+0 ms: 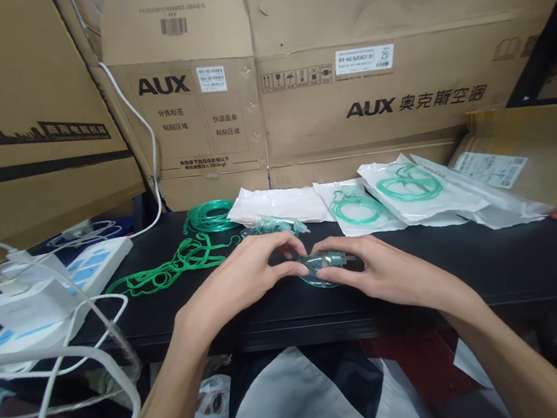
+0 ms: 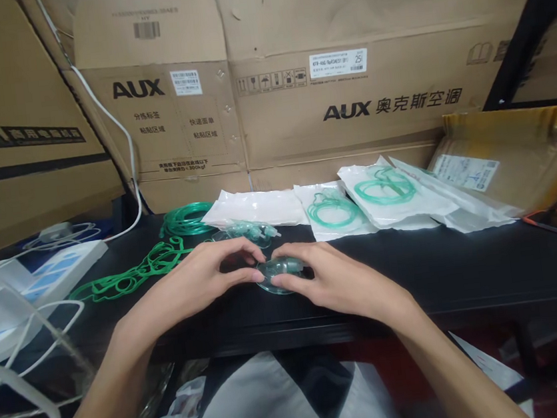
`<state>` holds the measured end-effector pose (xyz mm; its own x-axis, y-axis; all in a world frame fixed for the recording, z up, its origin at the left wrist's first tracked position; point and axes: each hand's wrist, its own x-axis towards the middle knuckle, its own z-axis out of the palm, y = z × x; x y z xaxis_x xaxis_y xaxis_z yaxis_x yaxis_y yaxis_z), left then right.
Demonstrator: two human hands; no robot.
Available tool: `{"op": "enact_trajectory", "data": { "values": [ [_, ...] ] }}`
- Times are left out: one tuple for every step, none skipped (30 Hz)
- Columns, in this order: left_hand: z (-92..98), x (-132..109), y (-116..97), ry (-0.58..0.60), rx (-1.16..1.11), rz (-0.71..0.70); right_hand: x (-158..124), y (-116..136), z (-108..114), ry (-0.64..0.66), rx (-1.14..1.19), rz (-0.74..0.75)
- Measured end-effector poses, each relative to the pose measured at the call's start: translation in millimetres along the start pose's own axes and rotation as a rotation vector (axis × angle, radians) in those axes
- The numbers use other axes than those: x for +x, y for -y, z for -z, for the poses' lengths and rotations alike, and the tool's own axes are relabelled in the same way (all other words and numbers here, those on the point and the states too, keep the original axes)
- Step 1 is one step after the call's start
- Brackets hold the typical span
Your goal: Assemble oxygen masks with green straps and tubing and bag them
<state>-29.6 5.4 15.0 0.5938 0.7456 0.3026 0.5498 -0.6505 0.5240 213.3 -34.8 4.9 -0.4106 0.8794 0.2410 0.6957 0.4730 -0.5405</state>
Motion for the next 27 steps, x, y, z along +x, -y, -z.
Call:
{"op": "enact_trajectory", "data": {
  "values": [
    [0.6,0.8,-0.5,-0.01,-0.047,0.014,-0.1,2.0,1.0,-0.012,0.023,0.017],
    [0.9,1.6,-0.6,-0.028,-0.096,0.04,-0.2,4.1,1.9,-0.028,0.047,0.033],
    [1.0,2.5,-0.3,-0.055,-0.138,0.074,-0.2,6.0,2.6,-0.048,0.07,0.044],
    [0.8,3.3,0.2,-0.088,-0.172,0.115,-0.1,7.6,3.1,-0.07,0.088,0.052],
    [0.4,4.0,0.7,-0.116,-0.195,0.155,0.2,8.9,3.3,-0.098,0.102,0.057],
    [-0.1,4.6,1.1,-0.128,-0.208,0.185,0.6,9.8,3.1,-0.13,0.112,0.064],
    [-0.7,5.0,1.1,-0.124,-0.211,0.203,1.1,10.1,2.7,-0.163,0.119,0.072],
    [-1.3,5.3,0.6,-0.108,-0.208,0.204,1.8,10.1,1.9,-0.193,0.126,0.085],
    [-1.9,5.5,-0.6,-0.089,-0.205,0.192,2.4,9.7,0.8,-0.22,0.134,0.099],
    [-2.6,5.7,-2.3,-0.083,-0.201,0.172,3.1,9.1,-0.4,-0.246,0.146,0.113],
    [-3.3,6.0,-4.4,-0.09,-0.198,0.149,3.6,8.4,-1.8,-0.266,0.162,0.122],
    [-4.2,6.4,-6.7,-0.109,-0.2,0.125,4.1,7.9,-3.1,-0.278,0.182,0.127],
    [-5.1,6.9,-9.0,-0.13,-0.212,0.104,4.4,7.6,-4.3,-0.285,0.204,0.129],
    [-6.0,7.5,-11.2,-0.144,-0.233,0.084,4.6,7.6,-5.3,-0.285,0.224,0.128],
    [-6.9,8.1,-13.2,-0.152,-0.261,0.069,4.7,7.9,-6.0,-0.276,0.24,0.126],
    [-7.8,8.7,-14.9,-0.158,-0.289,0.06,4.7,8.4,-6.5,-0.263,0.251,0.123],
    [-8.6,9.1,-16.4,-0.164,-0.309,0.058,4.6,9.0,-6.8,-0.252,0.259,0.122],
    [-9.4,9.5,-17.6,-0.175,-0.315,0.061,4.3,9.6,-6.8,-0.248,0.264,0.125],
    [-10.2,9.8,-18.6,-0.188,-0.31,0.069,4.0,10.3,-6.6,-0.251,0.266,0.13],
    [-11.1,10.0,-19.5,-0.204,-0.3,0.079,3.5,10.9,-6.4,-0.264,0.267,0.137],
    [-12.1,10.3,-20.3,-0.217,-0.291,0.085,2.9,11.5,-6.2,-0.282,0.263,0.145],
    [-13.3,10.7,-21.0,-0.228,-0.291,0.085,2.3,12.2,-6.2,-0.304,0.25,0.152],
    [-14.8,11.1,-21.7,-0.236,-0.299,0.08,1.7,13.0,-6.4,-0.326,0.225,0.157],
    [-16.3,11.7,-22.4,-0.242,-0.315,0.075,1.3,13.9,-6.8,-0.348,0.189,0.163],
    [-17.9,12.4,-23.0,-0.246,-0.335,0.069,1.0,15.0,-7.4,-0.371,0.147,0.172],
    [-19.4,13.0,-23.6,-0.251,-0.36,0.061,0.9,16.2,-8.1,-0.396,0.105,0.181],
    [-20.5,13.6,-24.1,-0.258,-0.388,0.05,1.0,17.4,-8.8,-0.421,0.075,0.187]
  ]
}}
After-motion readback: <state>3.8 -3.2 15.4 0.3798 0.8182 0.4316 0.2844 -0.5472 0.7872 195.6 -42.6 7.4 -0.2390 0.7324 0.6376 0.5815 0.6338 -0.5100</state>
